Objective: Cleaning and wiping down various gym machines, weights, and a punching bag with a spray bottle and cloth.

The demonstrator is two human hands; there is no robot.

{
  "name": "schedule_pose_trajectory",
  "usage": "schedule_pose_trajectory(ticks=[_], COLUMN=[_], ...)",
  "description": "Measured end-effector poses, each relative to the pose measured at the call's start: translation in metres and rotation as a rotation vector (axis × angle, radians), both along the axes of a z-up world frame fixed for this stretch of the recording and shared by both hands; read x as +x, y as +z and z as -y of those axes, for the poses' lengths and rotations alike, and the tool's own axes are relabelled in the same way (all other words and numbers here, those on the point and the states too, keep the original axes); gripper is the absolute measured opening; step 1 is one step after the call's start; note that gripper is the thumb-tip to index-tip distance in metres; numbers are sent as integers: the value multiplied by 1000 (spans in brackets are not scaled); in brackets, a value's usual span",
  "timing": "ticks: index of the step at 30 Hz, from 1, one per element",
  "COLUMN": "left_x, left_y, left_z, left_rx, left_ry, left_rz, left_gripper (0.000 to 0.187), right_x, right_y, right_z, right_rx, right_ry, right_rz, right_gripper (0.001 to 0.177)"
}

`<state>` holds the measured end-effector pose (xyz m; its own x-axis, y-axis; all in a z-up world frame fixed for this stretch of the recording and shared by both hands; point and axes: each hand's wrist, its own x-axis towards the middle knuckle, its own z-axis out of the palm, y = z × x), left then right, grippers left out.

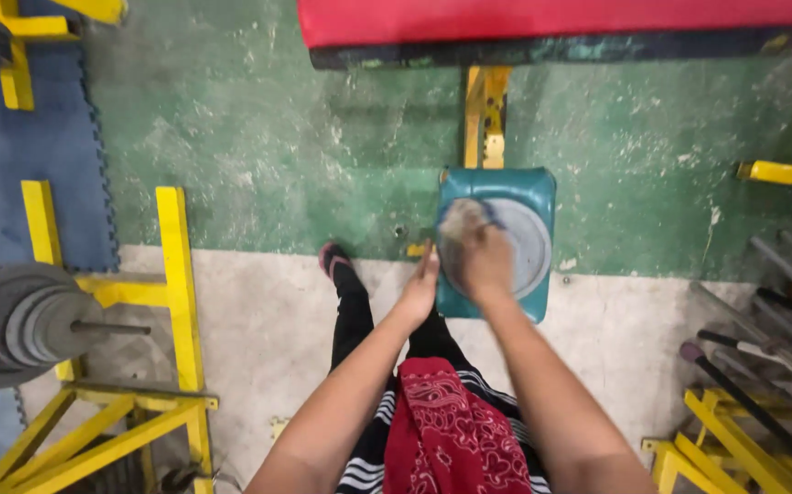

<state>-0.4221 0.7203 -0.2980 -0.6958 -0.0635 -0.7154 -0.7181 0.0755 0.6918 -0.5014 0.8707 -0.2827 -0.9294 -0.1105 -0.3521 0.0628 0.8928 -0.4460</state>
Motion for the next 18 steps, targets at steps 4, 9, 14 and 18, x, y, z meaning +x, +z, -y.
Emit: schedule_pose_trajectory(ticks=[4,9,14,18], left_x=[9,-14,-2,-11], left_y=[-22,42,26,37], left_z=[1,2,3,1], left_rx=[137,-58,-98,-38], left_ry=[184,-47,-96,-24], left_rz=[19,-50,-72,55], left_gripper=[84,85,86,90], right_x=[44,64,-6,-37], right_y=[24,-3,7,-5], right_z=[14,-95,-97,-32], right_rx=[-30,-188,0,-87], right_ry=[309,444,256,160], right_rz=[-146,-208,-223,-351], right_gripper=[72,51,70,57])
